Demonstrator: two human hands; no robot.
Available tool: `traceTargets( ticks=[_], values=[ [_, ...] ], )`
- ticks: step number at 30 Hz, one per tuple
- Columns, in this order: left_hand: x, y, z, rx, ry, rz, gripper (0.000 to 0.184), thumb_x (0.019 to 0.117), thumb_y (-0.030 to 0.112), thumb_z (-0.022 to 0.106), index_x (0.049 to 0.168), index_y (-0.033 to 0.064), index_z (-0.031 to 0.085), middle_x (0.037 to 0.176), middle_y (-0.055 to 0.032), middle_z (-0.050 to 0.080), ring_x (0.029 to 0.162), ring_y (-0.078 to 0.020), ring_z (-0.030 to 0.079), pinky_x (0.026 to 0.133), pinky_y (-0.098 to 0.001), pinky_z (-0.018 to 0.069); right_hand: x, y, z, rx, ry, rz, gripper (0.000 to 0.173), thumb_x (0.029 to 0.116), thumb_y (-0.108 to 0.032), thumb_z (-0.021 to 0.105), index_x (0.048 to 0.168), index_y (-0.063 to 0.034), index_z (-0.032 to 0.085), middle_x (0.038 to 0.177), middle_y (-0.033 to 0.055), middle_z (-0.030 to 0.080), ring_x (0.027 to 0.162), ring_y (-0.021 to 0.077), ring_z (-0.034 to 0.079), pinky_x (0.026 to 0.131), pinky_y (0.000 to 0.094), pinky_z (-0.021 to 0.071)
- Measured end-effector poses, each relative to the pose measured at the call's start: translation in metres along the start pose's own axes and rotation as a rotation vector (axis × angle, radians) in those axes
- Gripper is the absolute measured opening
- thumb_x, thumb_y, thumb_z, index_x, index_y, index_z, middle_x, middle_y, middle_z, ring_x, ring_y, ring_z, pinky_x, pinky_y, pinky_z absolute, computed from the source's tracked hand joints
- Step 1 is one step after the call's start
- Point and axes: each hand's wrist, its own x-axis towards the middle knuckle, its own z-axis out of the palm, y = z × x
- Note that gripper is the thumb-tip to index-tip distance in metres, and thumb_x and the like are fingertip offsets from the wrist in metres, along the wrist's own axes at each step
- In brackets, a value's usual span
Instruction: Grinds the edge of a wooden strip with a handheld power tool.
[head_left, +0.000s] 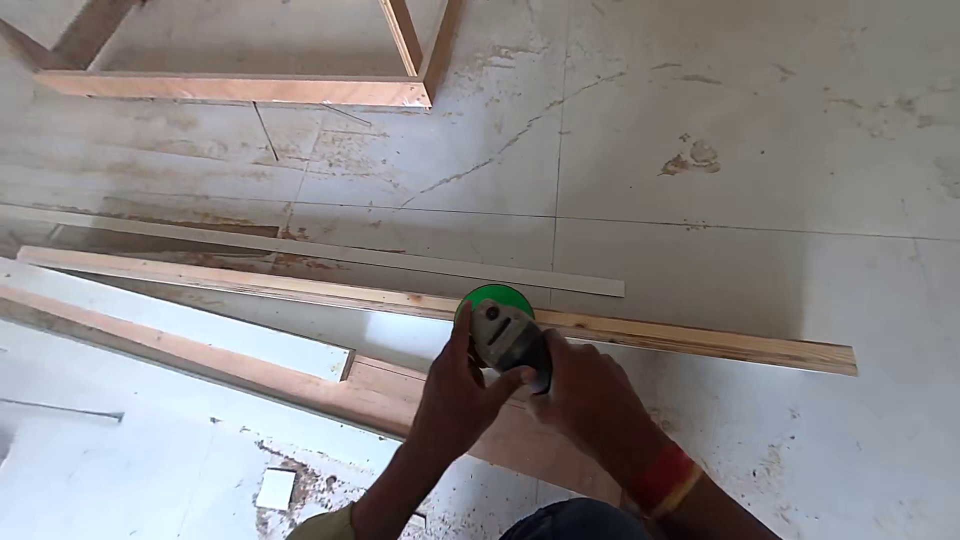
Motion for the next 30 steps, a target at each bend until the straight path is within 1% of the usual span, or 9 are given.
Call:
traceTargets(
  ticks=[3, 6, 8, 10, 14, 20, 22, 27, 30],
  values=[
    [0.004, -0.017, -0.015, 0.028, 0.019, 0.058, 0.103, 0.0824, 0.064, 0.073, 0.161, 0.0134, 0.030, 0.100, -0.0008, 0.072, 0.067, -0.0072, 0.066, 0.062, -0.0274, 0.0591, 0.009, -0.016, 0.005, -0.019, -0.027, -0.015, 0.049, 0.0820, -0.033, 0.076, 0.124, -0.0135, 0.060, 0.092, 0.0081, 0.070, 0.089, 0.0277, 0.072, 0.073, 0.0471, 0.0568],
    [0.006, -0.022, -0.009, 0.032, 0.014, 0.096, 0.099, 0.0832, 0.067, 0.070, 0.160, 0.0146, 0.034, 0.094, 0.0037, 0.072, 0.065, -0.0029, 0.065, 0.059, -0.0219, 0.0575, 0.010, -0.014, 0.006, -0.037, -0.058, 0.008, 0.050, 0.0824, -0.031, 0.075, 0.126, -0.0136, 0.058, 0.094, 0.0081, 0.070, 0.091, 0.0277, 0.071, 0.073, 0.0466, 0.0568],
    [0.005, -0.019, 0.001, 0.028, 0.003, 0.102, 0.101, 0.0824, 0.068, 0.069, 0.159, 0.0125, 0.035, 0.093, 0.0032, 0.071, 0.064, -0.0025, 0.064, 0.058, -0.0217, 0.0573, 0.008, -0.006, 0.006, -0.054, -0.077, 0.050, 0.049, 0.0828, -0.031, 0.075, 0.126, -0.0146, 0.057, 0.094, 0.0074, 0.070, 0.091, 0.0271, 0.072, 0.073, 0.0462, 0.0567],
    [0.003, -0.012, 0.013, 0.005, -0.024, 0.099, 0.100, 0.0827, 0.065, 0.071, 0.160, 0.0124, 0.034, 0.093, 0.0012, 0.071, 0.063, -0.0042, 0.064, 0.058, -0.0237, 0.0579, 0.004, 0.005, 0.006, -0.044, -0.076, 0.096, 0.049, 0.0817, -0.030, 0.074, 0.126, -0.0153, 0.058, 0.094, 0.0075, 0.070, 0.091, 0.0271, 0.072, 0.073, 0.0462, 0.0566],
    [0.000, 0.006, 0.038, -0.031, -0.080, 0.114, 0.103, 0.0839, 0.066, 0.071, 0.161, 0.0107, 0.032, 0.093, -0.0002, 0.069, 0.063, -0.0041, 0.061, 0.058, -0.0236, 0.0565, -0.008, 0.032, -0.001, 0.003, -0.095, 0.182, 0.055, 0.0811, -0.027, 0.075, 0.132, -0.0166, 0.057, 0.096, 0.0083, 0.071, 0.092, 0.0281, 0.071, 0.074, 0.0477, 0.0563],
    [0.000, 0.028, 0.071, -0.044, -0.123, 0.185, 0.102, 0.0857, 0.064, 0.071, 0.160, 0.0065, 0.031, 0.094, -0.0022, 0.069, 0.061, -0.0037, 0.059, 0.056, -0.0217, 0.0542, -0.023, 0.068, -0.008, 0.039, -0.071, 0.267, 0.053, 0.0789, -0.029, 0.077, 0.127, -0.0180, 0.058, 0.094, 0.0071, 0.070, 0.091, 0.0272, 0.071, 0.074, 0.0472, 0.0558],
    [-0.002, 0.034, 0.081, -0.024, -0.110, 0.229, 0.102, 0.0857, 0.064, 0.070, 0.159, 0.0044, 0.033, 0.094, -0.0039, 0.069, 0.063, -0.0051, 0.059, 0.058, -0.0231, 0.0541, -0.027, 0.080, -0.008, 0.051, -0.057, 0.272, 0.053, 0.0787, -0.029, 0.077, 0.127, -0.0173, 0.059, 0.092, 0.0072, 0.070, 0.089, 0.0273, 0.071, 0.073, 0.0470, 0.0558],
    [-0.006, 0.047, 0.101, -0.029, -0.122, 0.245, 0.101, 0.0856, 0.065, 0.070, 0.159, 0.0058, 0.033, 0.095, -0.0043, 0.069, 0.067, -0.0063, 0.060, 0.061, -0.0250, 0.0552, -0.038, 0.104, -0.011, 0.070, -0.035, 0.289, 0.052, 0.0775, -0.030, 0.077, 0.125, -0.0181, 0.060, 0.089, 0.0058, 0.071, 0.086, 0.0267, 0.071, 0.071, 0.0472, 0.0555],
    [-0.007, 0.053, 0.110, -0.060, -0.146, 0.244, 0.101, 0.0865, 0.064, 0.071, 0.159, 0.0055, 0.032, 0.092, -0.0038, 0.068, 0.063, -0.0060, 0.057, 0.059, -0.0236, 0.0537, -0.041, 0.116, -0.010, 0.067, -0.001, 0.291, 0.051, 0.0767, -0.031, 0.078, 0.124, -0.0187, 0.061, 0.088, 0.0043, 0.071, 0.085, 0.0256, 0.072, 0.070, 0.0468, 0.0556]
  ],
)
